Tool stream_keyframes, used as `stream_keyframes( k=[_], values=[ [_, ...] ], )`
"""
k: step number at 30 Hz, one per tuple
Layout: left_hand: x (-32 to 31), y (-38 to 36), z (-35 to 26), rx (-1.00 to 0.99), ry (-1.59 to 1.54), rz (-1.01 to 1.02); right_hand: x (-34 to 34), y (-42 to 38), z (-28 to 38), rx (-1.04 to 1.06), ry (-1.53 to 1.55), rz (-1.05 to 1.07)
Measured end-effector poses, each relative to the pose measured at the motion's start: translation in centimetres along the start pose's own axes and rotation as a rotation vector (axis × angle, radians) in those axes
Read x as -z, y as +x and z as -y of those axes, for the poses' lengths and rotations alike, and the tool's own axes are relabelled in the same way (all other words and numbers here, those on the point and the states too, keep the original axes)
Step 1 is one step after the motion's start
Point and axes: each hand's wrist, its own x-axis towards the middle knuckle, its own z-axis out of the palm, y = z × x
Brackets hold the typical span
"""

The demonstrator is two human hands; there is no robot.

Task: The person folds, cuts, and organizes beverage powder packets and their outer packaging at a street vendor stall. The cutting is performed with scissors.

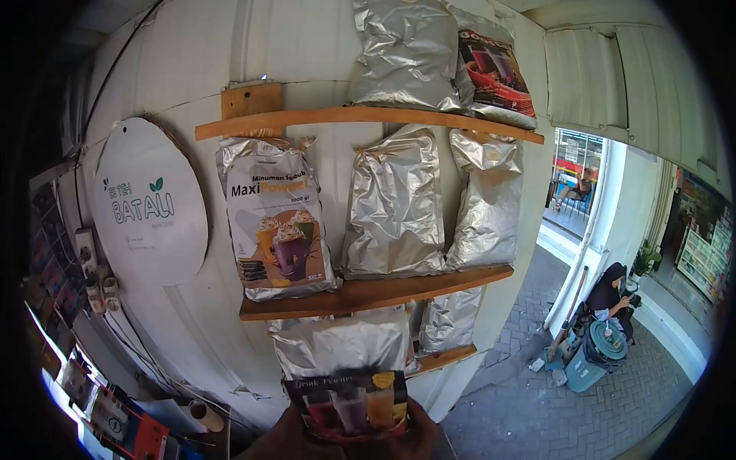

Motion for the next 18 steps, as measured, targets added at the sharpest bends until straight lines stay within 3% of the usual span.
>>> stream_keyframes(
  k=[2,4,5,7,8,10,13,14,16,18],
  values=[
    [0.3,-0.3,-2.2,0.011,0.072,-0.097,-1.8,4.3,4.2,0.289,-0.033,-0.049],
    [1.1,0.4,-5.6,0.028,0.188,-0.286,-1.5,7.5,7.3,0.284,-0.059,0.193],
    [1.6,1.8,-9.3,-0.262,0.549,-0.205,-2.1,9.2,9.3,0.382,-0.089,0.189],
    [3.9,2.9,-9.9,-0.604,0.415,-0.295,-3.8,12.5,13.8,0.614,-0.135,0.115],
    [5.1,3.9,-11.6,-0.687,0.489,-0.280,-4.6,14.3,15.8,0.752,-0.153,0.045],
    [6.1,6.3,-16.6,-0.698,0.370,-0.321,-7.6,17.7,18.8,0.866,0.279,-0.124],
    [6.7,10.8,-24.1,-0.665,0.492,-0.392,-8.9,23.4,23.3,1.146,-0.056,-0.222],
    [6.1,12.6,-25.5,-0.810,0.491,-0.384,-9.5,24.8,24.4,1.184,-0.094,-0.276],
    [6.9,15.0,-28.4,-0.797,0.529,-0.333,-10.7,28.1,26.1,1.305,-0.135,-0.408],
    [8.7,17.4,-30.6,-0.735,0.595,-0.350,-11.9,30.7,26.8,1.281,-0.119,-0.408]
  ],
)
